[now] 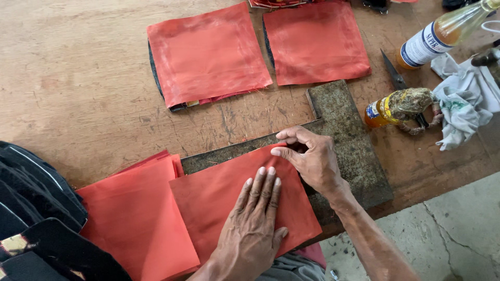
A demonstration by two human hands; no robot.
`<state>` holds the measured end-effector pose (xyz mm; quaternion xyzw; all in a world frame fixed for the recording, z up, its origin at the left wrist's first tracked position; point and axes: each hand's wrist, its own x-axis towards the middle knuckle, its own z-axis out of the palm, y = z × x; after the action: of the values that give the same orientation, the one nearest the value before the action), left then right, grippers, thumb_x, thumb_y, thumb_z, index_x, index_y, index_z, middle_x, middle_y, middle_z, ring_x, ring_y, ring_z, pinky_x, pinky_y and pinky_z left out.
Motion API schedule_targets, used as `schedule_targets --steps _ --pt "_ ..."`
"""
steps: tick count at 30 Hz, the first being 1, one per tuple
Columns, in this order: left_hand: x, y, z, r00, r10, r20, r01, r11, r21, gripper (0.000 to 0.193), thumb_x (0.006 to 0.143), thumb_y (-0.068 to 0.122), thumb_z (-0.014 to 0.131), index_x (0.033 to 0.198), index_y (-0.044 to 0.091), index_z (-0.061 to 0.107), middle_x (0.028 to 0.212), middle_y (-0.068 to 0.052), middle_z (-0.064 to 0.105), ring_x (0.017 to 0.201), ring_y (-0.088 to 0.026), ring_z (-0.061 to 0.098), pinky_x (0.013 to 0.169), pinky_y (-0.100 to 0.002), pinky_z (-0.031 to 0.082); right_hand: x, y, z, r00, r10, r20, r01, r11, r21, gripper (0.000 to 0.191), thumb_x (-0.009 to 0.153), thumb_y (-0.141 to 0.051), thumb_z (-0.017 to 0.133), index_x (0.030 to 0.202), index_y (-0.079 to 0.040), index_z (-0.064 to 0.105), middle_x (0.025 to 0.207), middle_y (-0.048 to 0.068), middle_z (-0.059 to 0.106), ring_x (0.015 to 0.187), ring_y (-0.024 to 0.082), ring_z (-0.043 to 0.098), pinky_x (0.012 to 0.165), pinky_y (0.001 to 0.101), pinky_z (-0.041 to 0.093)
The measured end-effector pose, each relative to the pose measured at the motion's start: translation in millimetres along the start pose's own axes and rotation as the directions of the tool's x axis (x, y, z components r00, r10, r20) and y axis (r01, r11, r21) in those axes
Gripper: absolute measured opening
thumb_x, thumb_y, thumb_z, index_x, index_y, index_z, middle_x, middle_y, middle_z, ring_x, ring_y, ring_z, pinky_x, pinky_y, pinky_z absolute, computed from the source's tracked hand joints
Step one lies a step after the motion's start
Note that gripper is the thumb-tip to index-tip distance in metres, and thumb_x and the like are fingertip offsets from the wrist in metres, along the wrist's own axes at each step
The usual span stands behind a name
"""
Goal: The person lays a red fabric square on the workbench, applies adhesive from a bottle with a brush-style applicator across its surface, then folds the fabric over a zippered pouch and presses it flat, adding finished pieces to a growing stack.
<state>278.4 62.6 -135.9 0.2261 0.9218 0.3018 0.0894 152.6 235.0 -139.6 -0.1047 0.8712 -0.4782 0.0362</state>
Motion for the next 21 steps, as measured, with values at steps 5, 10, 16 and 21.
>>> schedule_targets --steps 5,10,16,21 --pt "2 3 -2 1.0 -0.019 0.002 0.019 1.0 -0.001 0.094 0.085 0.038 0.064 0.153 -0.012 0.022 0.164 -0.027 0.016 0.154 -0.04 0.007 0.124 -0.047 0.002 4 4 -4 0.997 0.013 0.071 -0.021 0.994 0.111 0.037 0.079 -0.011 0.087 0.113 -0.004 0.074 0.093 0.003 0.078 0.085 0.007 0.068 0.076 0.0241 0.059" --pt "4 6 -2 1.0 -0.016 0.004 0.016 1.0 0.006 0.094 0.084 0.036 0.063 0.152 -0.014 0.021 0.164 -0.03 0.015 0.155 -0.041 0.006 0.124 -0.047 0.002 14 13 -6 0.982 0.103 0.158 -0.152 0.925 0.347 0.036 0.081 -0.007 0.084 0.115 -0.002 0.073 0.093 0.002 0.077 0.086 0.007 0.071 0.079 0.0232 0.06" --pt "8 6 -10 0.998 0.049 0.035 -0.049 0.999 0.017 0.093 0.083 0.032 0.062 0.153 -0.013 0.021 0.165 -0.028 0.014 0.155 -0.039 0.006 0.123 -0.046 0.002 14 10 -6 0.989 0.076 0.123 -0.094 0.985 0.144 0.031 0.082 -0.009 0.083 0.111 -0.002 0.074 0.091 0.003 0.078 0.084 0.006 0.07 0.077 0.0229 0.06" --pt "11 9 -18 0.998 0.023 0.051 -0.021 0.999 -0.035 0.098 0.08 0.033 0.066 0.153 -0.014 0.02 0.165 -0.029 0.013 0.155 -0.041 0.004 0.124 -0.047 0.001 12 -1 -10 0.994 0.035 0.103 -0.033 0.999 -0.022 0.031 0.082 -0.015 0.084 0.109 -0.004 0.075 0.085 0.005 0.078 0.076 0.007 0.07 0.07 0.0251 0.059"
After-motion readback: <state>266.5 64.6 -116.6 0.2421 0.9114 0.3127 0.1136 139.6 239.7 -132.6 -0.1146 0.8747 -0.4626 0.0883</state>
